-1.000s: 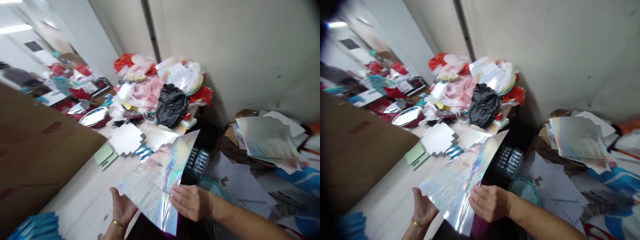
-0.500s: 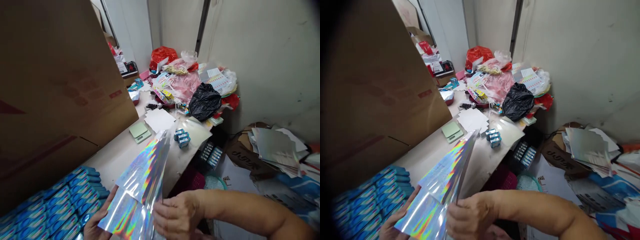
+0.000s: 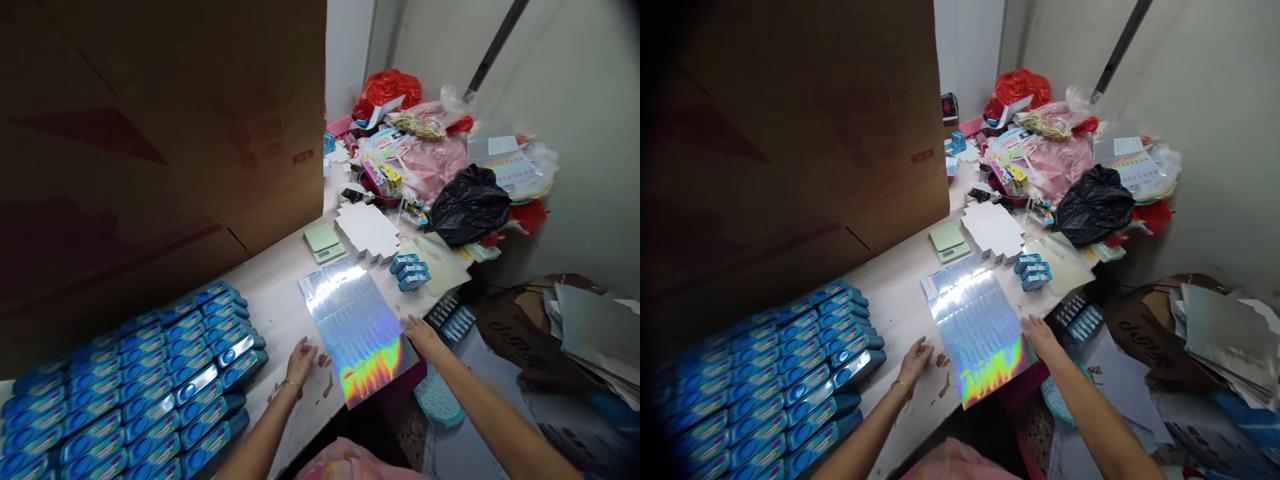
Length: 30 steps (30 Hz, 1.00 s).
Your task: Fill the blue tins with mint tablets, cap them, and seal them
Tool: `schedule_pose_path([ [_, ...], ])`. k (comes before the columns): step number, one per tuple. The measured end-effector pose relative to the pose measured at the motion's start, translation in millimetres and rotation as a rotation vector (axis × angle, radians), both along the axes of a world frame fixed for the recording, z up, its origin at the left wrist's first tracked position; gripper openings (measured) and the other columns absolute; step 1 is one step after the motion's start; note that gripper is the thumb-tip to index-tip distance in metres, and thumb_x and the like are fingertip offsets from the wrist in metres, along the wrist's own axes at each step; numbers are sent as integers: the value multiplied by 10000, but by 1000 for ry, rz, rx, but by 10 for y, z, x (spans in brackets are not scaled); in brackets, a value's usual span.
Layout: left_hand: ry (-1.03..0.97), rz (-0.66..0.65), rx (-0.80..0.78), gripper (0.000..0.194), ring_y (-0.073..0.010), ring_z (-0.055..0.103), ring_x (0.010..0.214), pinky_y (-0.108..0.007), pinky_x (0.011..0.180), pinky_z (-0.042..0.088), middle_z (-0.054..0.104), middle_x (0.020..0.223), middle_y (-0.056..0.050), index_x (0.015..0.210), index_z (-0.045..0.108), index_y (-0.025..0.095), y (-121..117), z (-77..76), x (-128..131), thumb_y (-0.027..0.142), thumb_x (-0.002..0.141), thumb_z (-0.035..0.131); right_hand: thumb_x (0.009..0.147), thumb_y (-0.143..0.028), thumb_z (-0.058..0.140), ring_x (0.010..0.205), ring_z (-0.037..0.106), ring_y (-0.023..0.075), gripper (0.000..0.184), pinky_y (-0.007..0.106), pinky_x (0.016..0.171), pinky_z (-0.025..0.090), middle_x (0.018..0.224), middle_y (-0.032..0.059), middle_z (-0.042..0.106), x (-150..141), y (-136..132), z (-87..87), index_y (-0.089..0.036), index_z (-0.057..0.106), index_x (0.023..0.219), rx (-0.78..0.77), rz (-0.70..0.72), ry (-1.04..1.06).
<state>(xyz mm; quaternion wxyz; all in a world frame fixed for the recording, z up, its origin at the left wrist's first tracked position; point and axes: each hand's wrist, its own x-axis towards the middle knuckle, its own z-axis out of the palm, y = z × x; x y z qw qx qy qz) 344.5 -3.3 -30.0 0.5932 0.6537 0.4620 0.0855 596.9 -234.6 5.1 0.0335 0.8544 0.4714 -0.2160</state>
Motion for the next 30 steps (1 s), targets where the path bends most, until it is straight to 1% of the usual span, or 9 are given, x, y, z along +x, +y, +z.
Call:
schedule_pose_path([
  [5,140,16,232,510,-220,448,1043,-340,856,351,470,1147,-144,1155,420,119,871,-67,550,301,686,499,679,-344,532,1255,49,269,709,528,956,148,1383,50,109,-227,460,-315,-236,212,1302,-62,-105,18],
  [9,221,-11,403,536,-257,295,1156,-389,924,245,397,1231,-102,1158,427,200,1331,-116,1068,295,646,552,652,-498,502,1256,-50,247,802,547,951,13,1391,2,30,-334,528,-603,-303,95,1314,-47,-174,8],
  [12,312,-9,484,486,-289,324,1106,-430,877,264,440,1165,-78,1093,485,260,1492,-164,1348,341,621,571,642,-536,490,1256,-56,246,818,542,951,-7,1390,-7,28,-313,472,-697,-310,83,1315,-7,-164,-6],
  [16,393,29,516,215,-269,413,993,-391,796,316,516,986,-79,824,599,222,1561,-160,1530,305,632,549,667,-560,446,1257,-59,243,785,539,954,-16,1387,-7,19,-298,440,-720,-303,88,1317,49,-141,-2],
  [21,339,35,532,98,-191,492,834,-297,699,349,577,798,-39,654,572,197,1527,112,1471,272,660,510,648,-527,502,1258,11,265,779,554,950,36,1383,8,86,-257,380,-713,-310,149,1308,83,-145,43],
  [24,236,-4,523,95,-133,506,664,-243,619,361,568,651,2,649,555,191,1369,402,1297,267,669,500,707,-450,490,1239,150,291,582,569,930,111,1337,36,269,-144,463,-436,-302,328,1246,204,-95,50],
  [26,166,-19,513,116,-113,497,605,-224,584,369,558,620,15,655,546,186,1188,614,1145,282,681,487,779,-377,432,1220,217,279,414,551,937,126,1267,52,392,-77,695,-48,-266,431,1178,423,0,-20],
  [28,105,-25,500,138,-103,495,582,-212,565,379,556,611,21,656,537,183,973,826,981,299,693,474,820,-309,395,1213,241,241,352,502,962,130,1231,56,437,-65,1074,430,-238,449,1160,659,120,-95],
  [30,14,-13,463,156,-101,493,563,-208,548,387,552,596,22,655,532,178,764,1027,812,313,701,468,813,-294,429,1191,275,223,339,483,974,108,1211,39,457,-125,1521,863,-255,453,1149,765,292,-103],
])
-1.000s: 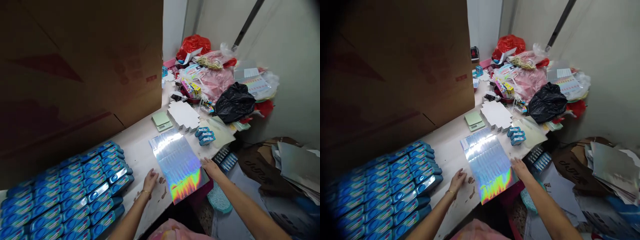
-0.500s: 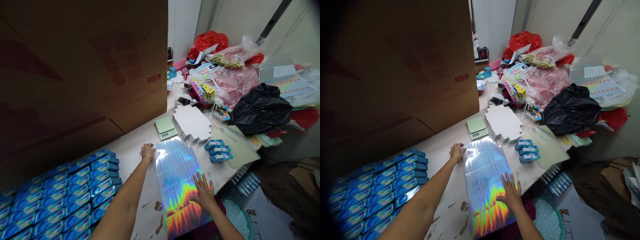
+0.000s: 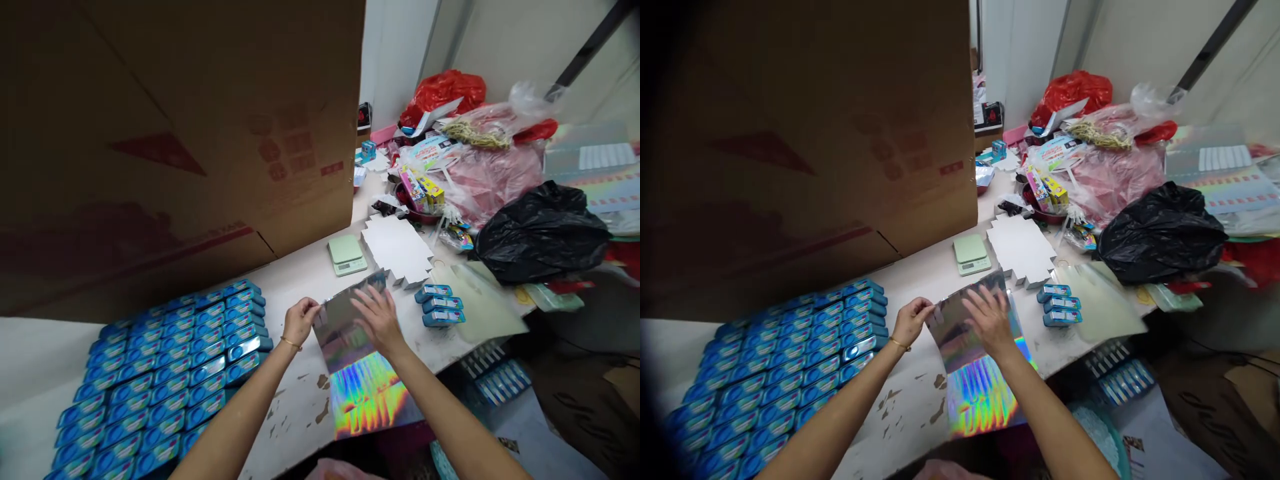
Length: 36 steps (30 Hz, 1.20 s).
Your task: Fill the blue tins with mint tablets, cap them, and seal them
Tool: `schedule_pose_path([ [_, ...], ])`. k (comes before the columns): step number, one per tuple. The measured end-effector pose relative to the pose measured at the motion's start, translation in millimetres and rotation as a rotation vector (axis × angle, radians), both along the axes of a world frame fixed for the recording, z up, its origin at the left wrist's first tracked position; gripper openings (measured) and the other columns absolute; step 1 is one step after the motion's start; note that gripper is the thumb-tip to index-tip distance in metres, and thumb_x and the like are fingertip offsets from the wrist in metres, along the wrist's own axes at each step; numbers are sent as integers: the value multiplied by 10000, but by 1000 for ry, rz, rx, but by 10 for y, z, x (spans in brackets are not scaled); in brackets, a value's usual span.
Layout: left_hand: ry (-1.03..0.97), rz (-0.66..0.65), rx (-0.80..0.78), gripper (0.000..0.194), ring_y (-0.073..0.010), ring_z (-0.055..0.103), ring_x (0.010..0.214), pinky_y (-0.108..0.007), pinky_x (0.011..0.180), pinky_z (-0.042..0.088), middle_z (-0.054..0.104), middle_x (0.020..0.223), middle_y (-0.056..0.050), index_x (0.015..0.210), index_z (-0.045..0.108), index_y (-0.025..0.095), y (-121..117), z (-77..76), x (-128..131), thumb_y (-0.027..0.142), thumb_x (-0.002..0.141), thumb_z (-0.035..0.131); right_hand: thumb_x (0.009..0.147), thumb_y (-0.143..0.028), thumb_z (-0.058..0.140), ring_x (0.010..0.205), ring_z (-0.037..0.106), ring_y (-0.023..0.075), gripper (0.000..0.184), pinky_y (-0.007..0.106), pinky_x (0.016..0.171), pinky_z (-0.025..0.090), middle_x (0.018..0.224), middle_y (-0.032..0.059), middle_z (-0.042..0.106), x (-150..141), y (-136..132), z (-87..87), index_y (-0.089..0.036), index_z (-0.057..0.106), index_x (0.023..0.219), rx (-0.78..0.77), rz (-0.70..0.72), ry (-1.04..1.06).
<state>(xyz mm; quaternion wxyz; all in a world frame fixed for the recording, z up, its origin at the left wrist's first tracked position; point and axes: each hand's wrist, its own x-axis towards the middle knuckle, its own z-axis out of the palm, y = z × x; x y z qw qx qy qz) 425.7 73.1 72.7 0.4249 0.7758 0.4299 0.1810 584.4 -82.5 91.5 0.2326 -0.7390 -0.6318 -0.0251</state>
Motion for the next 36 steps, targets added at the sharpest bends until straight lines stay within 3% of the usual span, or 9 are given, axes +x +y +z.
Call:
schedule_pose_path([
  [3,-169,30,-65,169,-103,484,543,-213,528,390,542,571,15,646,533,167,-229,254,-272,321,697,484,788,-292,489,997,463,173,209,425,966,162,950,12,599,-197,556,356,-265,565,981,28,317,-44],
  [6,-219,95,-37,181,-111,499,562,-218,541,395,567,595,3,730,577,160,-355,429,-592,318,702,493,797,-291,478,739,522,112,155,323,895,276,697,-8,590,-466,819,409,-223,617,805,16,535,-18],
  [11,-183,111,91,228,-134,556,716,-236,678,402,640,776,-29,816,625,187,-463,610,-1253,320,741,456,814,-227,444,650,508,88,185,321,864,285,640,-21,563,-1061,980,478,-195,599,718,-9,726,74],
  [15,-164,219,93,265,-115,502,590,-229,579,378,587,623,-13,745,608,165,-380,672,-1900,334,765,405,816,-202,428,738,514,117,180,333,840,322,720,6,591,-1778,1203,586,-194,597,751,43,846,28],
  [20,-334,408,-72,253,-93,432,536,-211,516,344,508,559,11,659,565,141,-73,588,-2813,363,721,459,829,-139,367,947,491,169,264,339,813,403,969,78,592,-2805,1457,468,-165,552,1015,302,872,-69],
  [25,-566,474,-378,273,-79,413,497,-207,486,338,499,546,23,669,556,132,177,465,-3511,403,644,543,818,-106,368,1149,367,180,344,344,906,391,1170,104,488,-3525,1599,254,-132,449,1152,328,861,-43],
  [31,-639,500,-505,265,-78,441,517,-202,495,352,522,582,19,707,549,131,368,386,-3925,385,635,558,815,-130,394,1118,408,156,282,313,904,400,1161,98,498,-3944,1764,177,-147,488,1081,256,818,32],
  [36,-448,498,-359,261,-93,450,497,-214,481,355,519,548,21,706,547,144,612,173,-4064,396,681,483,823,-180,389,1010,486,151,174,304,850,414,1075,82,553,-4065,1986,346,-167,556,869,93,794,49],
])
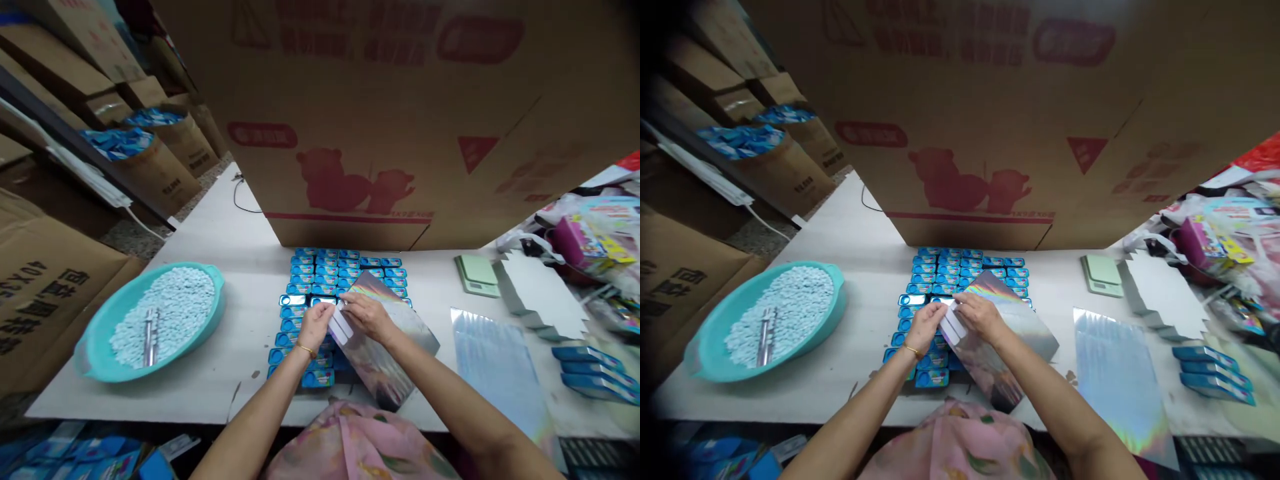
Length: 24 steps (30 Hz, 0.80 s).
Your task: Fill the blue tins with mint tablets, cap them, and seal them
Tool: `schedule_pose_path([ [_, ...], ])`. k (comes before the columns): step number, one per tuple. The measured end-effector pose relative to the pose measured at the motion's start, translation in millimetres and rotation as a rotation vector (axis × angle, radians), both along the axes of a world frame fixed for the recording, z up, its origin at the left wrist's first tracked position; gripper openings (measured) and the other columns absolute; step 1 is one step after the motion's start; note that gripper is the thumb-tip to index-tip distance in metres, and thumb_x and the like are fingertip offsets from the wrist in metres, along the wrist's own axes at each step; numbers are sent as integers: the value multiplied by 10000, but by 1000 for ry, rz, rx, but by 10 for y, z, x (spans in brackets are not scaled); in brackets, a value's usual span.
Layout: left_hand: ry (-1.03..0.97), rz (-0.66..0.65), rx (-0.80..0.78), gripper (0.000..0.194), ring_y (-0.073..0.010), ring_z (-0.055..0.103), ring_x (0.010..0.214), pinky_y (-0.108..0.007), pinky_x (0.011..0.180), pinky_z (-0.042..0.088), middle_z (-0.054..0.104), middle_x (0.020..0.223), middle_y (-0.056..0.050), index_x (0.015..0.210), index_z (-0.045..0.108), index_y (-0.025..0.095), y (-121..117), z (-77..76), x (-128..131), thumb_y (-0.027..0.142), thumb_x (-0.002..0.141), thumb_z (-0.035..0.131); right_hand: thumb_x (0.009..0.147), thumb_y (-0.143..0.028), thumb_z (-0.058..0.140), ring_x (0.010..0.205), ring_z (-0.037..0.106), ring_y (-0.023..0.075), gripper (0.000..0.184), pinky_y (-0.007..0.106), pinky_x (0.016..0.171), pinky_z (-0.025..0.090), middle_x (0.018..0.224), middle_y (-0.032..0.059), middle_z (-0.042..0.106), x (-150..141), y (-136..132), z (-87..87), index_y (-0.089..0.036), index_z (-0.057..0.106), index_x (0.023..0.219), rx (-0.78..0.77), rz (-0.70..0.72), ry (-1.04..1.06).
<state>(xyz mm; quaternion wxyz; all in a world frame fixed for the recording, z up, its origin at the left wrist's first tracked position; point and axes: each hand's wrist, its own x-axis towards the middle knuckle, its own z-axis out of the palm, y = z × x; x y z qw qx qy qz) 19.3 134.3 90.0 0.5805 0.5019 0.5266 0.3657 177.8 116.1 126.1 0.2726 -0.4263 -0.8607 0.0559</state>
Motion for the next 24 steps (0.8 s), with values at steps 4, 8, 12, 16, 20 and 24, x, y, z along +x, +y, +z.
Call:
schedule_pose_path([
  [4,114,87,51,183,-137,497,581,-257,566,384,549,577,-2,660,572,166,356,-203,-209,337,656,508,780,-164,432,882,523,166,123,295,757,418,891,68,599,-67,307,276,-166,555,785,-206,-54,-98],
  [8,212,201,105,139,-197,521,833,-313,765,363,606,730,-44,660,606,190,697,-289,-454,308,633,538,696,-131,468,668,529,128,87,239,609,404,708,22,582,-214,815,318,-166,541,663,-465,-262,35],
  [12,-1,320,42,338,-197,483,992,-315,826,351,587,1007,-84,898,607,176,870,-217,-522,408,686,483,661,-176,484,538,512,101,85,196,489,381,563,-15,530,-420,1250,18,-162,510,582,-820,-339,409],
  [16,-338,396,-213,442,-158,565,775,-292,686,417,613,891,-84,933,588,132,992,-167,-517,464,651,517,627,-250,517,460,496,103,99,189,405,362,490,-31,493,-592,1403,-298,-165,489,584,-1060,-428,771],
  [20,-268,474,-215,415,-86,526,583,-231,590,405,596,678,-12,869,600,124,1205,-270,-590,305,504,680,608,-318,550,422,466,101,165,194,400,338,451,-32,493,-739,1501,-500,-157,520,592,-1054,-495,858],
  [24,-116,501,-98,428,-101,543,617,-241,616,415,613,707,-23,911,579,124,1578,-422,-679,289,524,657,627,-311,539,556,521,118,162,207,531,380,567,-7,572,-927,1751,-662,-160,571,574,-755,-653,709],
])
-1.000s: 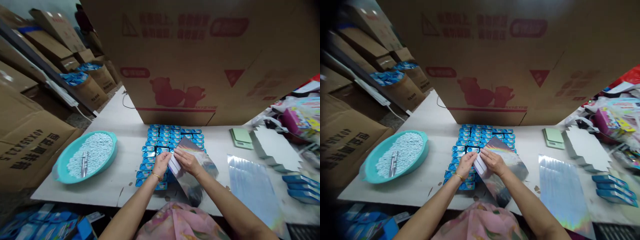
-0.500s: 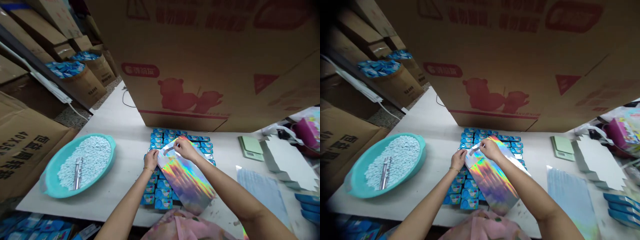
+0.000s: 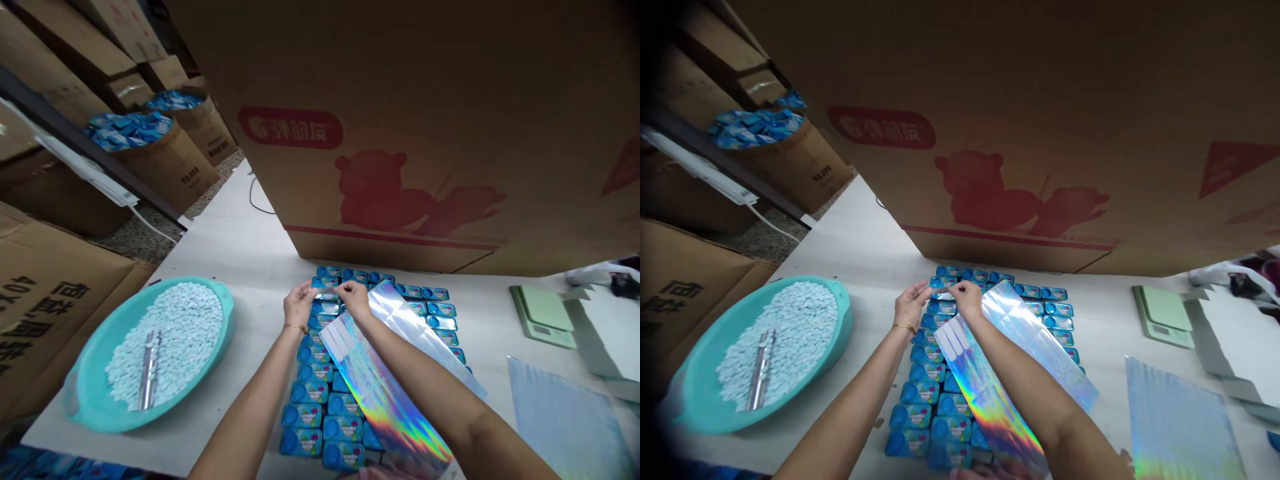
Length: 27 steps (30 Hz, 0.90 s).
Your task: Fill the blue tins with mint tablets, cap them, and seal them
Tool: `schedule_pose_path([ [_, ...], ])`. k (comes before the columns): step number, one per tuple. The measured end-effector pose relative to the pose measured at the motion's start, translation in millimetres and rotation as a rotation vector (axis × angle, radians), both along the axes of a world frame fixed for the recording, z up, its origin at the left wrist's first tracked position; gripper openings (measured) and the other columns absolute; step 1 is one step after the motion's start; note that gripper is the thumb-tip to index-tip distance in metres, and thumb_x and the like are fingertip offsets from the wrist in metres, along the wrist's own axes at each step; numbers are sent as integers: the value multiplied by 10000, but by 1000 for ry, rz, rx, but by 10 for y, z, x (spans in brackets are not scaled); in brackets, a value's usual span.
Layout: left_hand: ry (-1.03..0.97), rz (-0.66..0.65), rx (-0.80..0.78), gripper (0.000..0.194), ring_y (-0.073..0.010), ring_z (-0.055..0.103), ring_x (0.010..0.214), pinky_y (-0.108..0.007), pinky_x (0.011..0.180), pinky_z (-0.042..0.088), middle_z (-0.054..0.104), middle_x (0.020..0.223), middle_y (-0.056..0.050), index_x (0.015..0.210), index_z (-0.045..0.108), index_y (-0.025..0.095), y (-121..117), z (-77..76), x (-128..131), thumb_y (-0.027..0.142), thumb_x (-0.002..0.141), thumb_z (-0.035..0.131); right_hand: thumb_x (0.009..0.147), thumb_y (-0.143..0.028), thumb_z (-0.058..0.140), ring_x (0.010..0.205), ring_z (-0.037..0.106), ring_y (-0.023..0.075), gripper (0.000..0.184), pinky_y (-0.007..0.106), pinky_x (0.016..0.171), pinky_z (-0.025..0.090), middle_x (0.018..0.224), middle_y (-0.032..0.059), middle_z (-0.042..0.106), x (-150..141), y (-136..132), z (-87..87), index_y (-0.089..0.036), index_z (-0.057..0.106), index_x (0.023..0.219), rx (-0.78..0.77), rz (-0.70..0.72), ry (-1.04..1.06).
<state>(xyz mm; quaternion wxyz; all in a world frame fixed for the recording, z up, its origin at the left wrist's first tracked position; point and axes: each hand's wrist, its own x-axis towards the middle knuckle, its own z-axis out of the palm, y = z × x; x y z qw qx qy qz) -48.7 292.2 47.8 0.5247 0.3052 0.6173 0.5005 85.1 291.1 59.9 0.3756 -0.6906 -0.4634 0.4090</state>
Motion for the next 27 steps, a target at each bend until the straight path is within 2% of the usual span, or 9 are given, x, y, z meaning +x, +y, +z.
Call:
schedule_pose_path([
  [5,137,-5,59,454,-142,572,643,-269,659,427,598,610,-14,940,556,108,527,-189,-74,256,519,638,705,-272,473,689,549,164,189,247,632,382,714,53,615,-165,369,-134,-165,629,690,32,-22,-373],
  [8,191,-13,59,420,-146,572,628,-273,664,428,585,588,-7,913,565,114,733,-305,-105,238,517,629,726,-277,467,790,534,208,203,294,693,373,790,86,607,-183,497,-180,-165,635,701,40,-1,-534],
  [11,232,-33,44,415,-152,579,627,-281,665,433,595,600,-13,919,560,122,832,-408,-122,227,522,622,740,-274,460,826,516,233,208,323,700,367,802,100,599,-170,554,-218,-165,635,709,47,11,-616],
  [18,318,-119,-24,380,-170,594,603,-276,590,443,621,612,-41,913,559,127,882,-584,-70,231,552,609,761,-273,453,838,497,244,205,345,700,346,843,120,575,-179,639,-288,-163,625,740,19,127,-751],
  [21,410,-141,-44,309,-192,589,625,-300,616,431,622,619,-55,830,589,136,927,-567,-78,211,533,622,765,-278,471,865,482,253,203,357,708,334,897,126,557,-170,671,-264,-168,597,880,-6,148,-823],
  [23,487,-137,-43,288,-212,581,685,-325,672,412,625,670,-73,809,599,138,926,-495,-121,190,526,621,783,-255,455,861,478,236,193,349,716,325,901,106,552,-83,653,-222,-188,594,898,22,193,-845],
  [25,545,-113,-36,278,-218,563,757,-339,728,387,623,757,-87,850,596,144,839,-389,-171,208,580,579,807,-233,423,866,471,214,200,333,735,316,901,80,548,86,572,-167,-209,611,874,114,270,-844],
  [27,592,-133,8,252,-200,539,806,-329,759,371,609,830,-79,887,584,167,624,-272,-186,257,670,495,823,-224,404,881,460,192,223,315,754,310,931,60,541,298,418,-107,-228,612,905,234,393,-814],
])
